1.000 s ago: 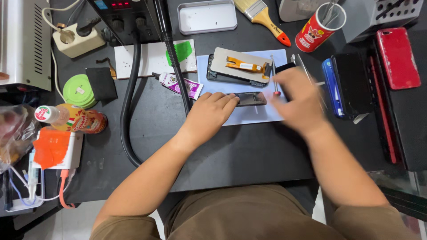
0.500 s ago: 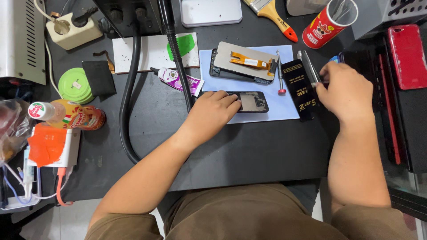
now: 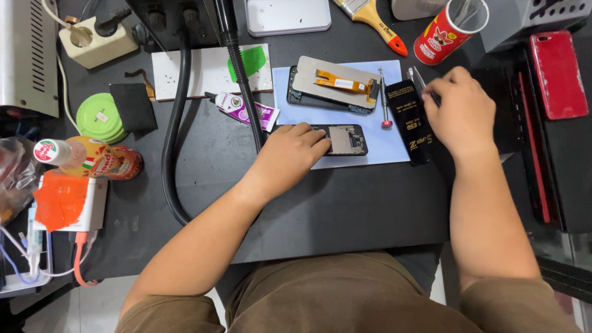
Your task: The person disassembles a smartphone by prying open the case and separating the screen assembly from the body. They use a metal prying tool and tweezers to remove adhesive residue and internal components. The person handles the screen, battery, and internal frame throughout the process.
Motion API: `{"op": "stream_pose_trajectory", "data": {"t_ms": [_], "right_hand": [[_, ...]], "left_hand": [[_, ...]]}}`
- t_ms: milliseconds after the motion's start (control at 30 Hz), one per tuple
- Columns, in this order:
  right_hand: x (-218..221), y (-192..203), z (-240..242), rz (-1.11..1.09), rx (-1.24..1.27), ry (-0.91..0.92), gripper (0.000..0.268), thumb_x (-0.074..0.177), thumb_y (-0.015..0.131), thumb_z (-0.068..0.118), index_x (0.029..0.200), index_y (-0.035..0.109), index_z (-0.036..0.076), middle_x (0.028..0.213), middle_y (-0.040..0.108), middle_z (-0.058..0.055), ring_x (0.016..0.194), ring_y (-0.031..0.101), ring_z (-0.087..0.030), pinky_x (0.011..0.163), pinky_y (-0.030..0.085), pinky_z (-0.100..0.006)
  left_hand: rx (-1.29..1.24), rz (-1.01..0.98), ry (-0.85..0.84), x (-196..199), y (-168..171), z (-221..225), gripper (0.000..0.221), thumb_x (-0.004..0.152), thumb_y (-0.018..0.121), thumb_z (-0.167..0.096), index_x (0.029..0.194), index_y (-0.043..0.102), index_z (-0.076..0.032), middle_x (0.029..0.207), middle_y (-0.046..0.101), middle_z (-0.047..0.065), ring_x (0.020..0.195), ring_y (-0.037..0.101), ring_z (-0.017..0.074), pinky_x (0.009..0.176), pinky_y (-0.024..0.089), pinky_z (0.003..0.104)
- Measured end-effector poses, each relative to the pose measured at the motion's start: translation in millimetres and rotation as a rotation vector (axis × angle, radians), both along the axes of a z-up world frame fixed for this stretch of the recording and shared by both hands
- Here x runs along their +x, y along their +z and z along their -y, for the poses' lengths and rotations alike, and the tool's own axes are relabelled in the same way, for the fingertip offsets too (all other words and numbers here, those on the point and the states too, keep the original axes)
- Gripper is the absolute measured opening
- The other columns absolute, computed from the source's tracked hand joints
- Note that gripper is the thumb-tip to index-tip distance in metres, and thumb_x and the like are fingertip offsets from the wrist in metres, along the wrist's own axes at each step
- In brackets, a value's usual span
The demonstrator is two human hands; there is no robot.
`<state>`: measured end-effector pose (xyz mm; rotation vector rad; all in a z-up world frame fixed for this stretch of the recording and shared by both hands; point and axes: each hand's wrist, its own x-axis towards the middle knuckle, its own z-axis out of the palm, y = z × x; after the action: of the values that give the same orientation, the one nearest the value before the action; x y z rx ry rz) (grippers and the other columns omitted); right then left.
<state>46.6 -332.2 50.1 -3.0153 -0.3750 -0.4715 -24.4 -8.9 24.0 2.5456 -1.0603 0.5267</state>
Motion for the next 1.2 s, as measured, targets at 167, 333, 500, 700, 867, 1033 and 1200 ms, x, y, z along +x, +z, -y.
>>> {"op": "stream_pose_trajectory", "data": {"t_ms": [167,333,500,700,867,1033,1200], "right_hand": [[13.8,-1.2,-6.4,-0.176,0.085,-0.010,0.014,0.097,0.076,0.027,0.097,0.078,0.013,0.092,0.071,-0.005,0.088,0.070,-0.030,0.071,0.054,-0.044],[31.4,-6.1,-11.1,-0.201,0.042,-0.096,0.013,0.100,0.076,0.026,0.100,0.078,0.013,0.086,0.075,-0.010,0.083,0.073,-0.031,0.074,0.057,-0.044],[45.8,-8.9,-10.1,-0.218,0.088,-0.076,0.011,0.093,0.079,0.024,0.099,0.079,0.015,0.088,0.076,-0.008,0.084,0.073,-0.029,0.073,0.057,-0.044],[40.9,0.9,10.0,-0.202,0.035,-0.141,0.028,0.086,0.083,0.032,0.107,0.077,0.014,0.094,0.077,-0.006,0.089,0.074,-0.030,0.075,0.057,-0.046],[24.8,-0.1,29.6,-0.332,-0.223,-0.236,0.036,0.083,0.081,0.043,0.105,0.079,0.015,0.094,0.076,-0.012,0.089,0.073,-0.036,0.075,0.057,-0.049],[16.8,-7.2,32.0,-0.317,-0.230,-0.219,0.021,0.093,0.071,0.031,0.104,0.078,0.014,0.098,0.076,-0.014,0.089,0.073,-0.037,0.077,0.057,-0.050],[-11.5,10.2,29.1,-0.041,0.144,-0.016,0.013,0.107,0.066,0.014,0.106,0.064,0.001,0.105,0.069,-0.015,0.094,0.069,-0.036,0.079,0.054,-0.048]], "left_hand": [[0.000,0.015,0.001,-0.2,0.5,0.3,0.020,0.083,0.063,-0.009,0.102,0.071,-0.008,0.112,0.074,0.005,0.102,0.066,0.0229,0.082,0.054,0.037],[0.000,0.013,-0.001,-0.3,-1.2,0.1,0.020,0.083,0.063,-0.010,0.102,0.070,-0.008,0.111,0.074,0.005,0.102,0.066,0.0229,0.080,0.054,0.037],[0.005,0.025,0.002,-0.2,-2.0,-0.4,0.019,0.084,0.064,-0.010,0.101,0.070,-0.009,0.111,0.074,0.005,0.102,0.067,0.0227,0.079,0.054,0.038],[0.010,0.029,0.000,-0.1,-1.4,-1.0,0.017,0.084,0.064,-0.011,0.100,0.070,-0.009,0.111,0.074,0.004,0.102,0.067,0.0223,0.079,0.054,0.037],[-0.001,0.020,-0.007,-0.1,-0.8,-1.6,0.017,0.083,0.064,-0.011,0.099,0.070,-0.011,0.109,0.073,0.004,0.101,0.066,0.0225,0.079,0.054,0.037],[-0.013,0.027,-0.007,0.0,-1.7,-1.6,0.018,0.082,0.064,-0.011,0.099,0.070,-0.011,0.109,0.073,0.003,0.101,0.066,0.0222,0.079,0.054,0.036],[-0.031,0.037,0.000,0.8,0.3,-1.3,0.018,0.083,0.064,-0.011,0.100,0.070,-0.012,0.108,0.072,0.002,0.101,0.066,0.0216,0.078,0.053,0.036]]}}
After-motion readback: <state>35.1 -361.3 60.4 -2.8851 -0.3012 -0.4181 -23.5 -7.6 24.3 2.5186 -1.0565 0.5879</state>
